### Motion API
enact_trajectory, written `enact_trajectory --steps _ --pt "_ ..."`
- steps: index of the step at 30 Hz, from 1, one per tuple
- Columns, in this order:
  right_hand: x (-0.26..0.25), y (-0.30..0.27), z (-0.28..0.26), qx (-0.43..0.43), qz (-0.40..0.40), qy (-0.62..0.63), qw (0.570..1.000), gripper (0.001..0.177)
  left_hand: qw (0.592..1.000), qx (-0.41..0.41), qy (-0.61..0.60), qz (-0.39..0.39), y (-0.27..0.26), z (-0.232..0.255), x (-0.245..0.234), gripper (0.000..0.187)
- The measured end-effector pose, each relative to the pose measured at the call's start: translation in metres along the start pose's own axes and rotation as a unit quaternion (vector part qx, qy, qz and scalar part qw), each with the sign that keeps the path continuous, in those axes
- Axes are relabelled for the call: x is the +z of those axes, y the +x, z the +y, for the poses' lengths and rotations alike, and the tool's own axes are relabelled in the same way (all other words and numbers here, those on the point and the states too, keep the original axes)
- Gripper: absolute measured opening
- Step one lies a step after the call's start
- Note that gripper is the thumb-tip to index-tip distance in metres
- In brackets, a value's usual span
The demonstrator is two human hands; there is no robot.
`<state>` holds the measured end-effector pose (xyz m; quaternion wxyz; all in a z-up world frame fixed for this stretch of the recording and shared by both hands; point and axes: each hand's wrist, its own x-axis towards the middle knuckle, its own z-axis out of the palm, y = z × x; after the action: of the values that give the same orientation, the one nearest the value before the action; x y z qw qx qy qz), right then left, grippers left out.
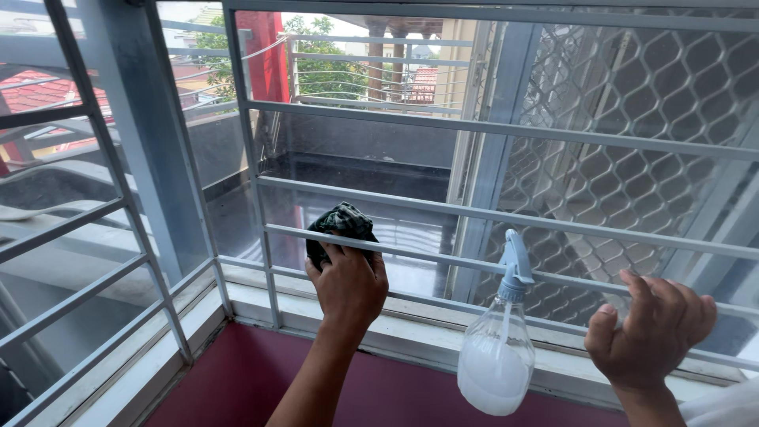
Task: The person cleans a window by spraying liquid from a spray bottle onto the window frame and glass, and wiping the surfaces down with a cloth.
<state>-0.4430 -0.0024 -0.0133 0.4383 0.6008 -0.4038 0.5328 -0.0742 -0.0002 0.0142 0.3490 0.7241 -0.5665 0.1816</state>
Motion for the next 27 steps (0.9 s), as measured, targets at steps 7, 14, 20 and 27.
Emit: enact_trajectory --steps 7,14,20,27 --pt "0.003 -0.012 0.014 0.008 -0.01 -0.035 0.999 0.044 0.997 0.051 -0.055 -0.022 -0.028 0.067 0.006 0.071" --pt "0.004 -0.015 0.016 0.021 -0.017 -0.025 0.999 0.043 0.984 0.13 -0.113 0.035 -0.05 0.099 0.015 0.061" --pt "0.006 -0.01 0.014 0.029 -0.019 -0.021 0.999 0.042 0.977 0.148 -0.154 0.021 -0.049 0.1 0.016 0.059" --pt "0.005 -0.009 0.017 0.019 -0.017 -0.026 0.999 0.043 0.975 0.172 -0.056 0.133 -0.04 0.074 0.03 0.059"
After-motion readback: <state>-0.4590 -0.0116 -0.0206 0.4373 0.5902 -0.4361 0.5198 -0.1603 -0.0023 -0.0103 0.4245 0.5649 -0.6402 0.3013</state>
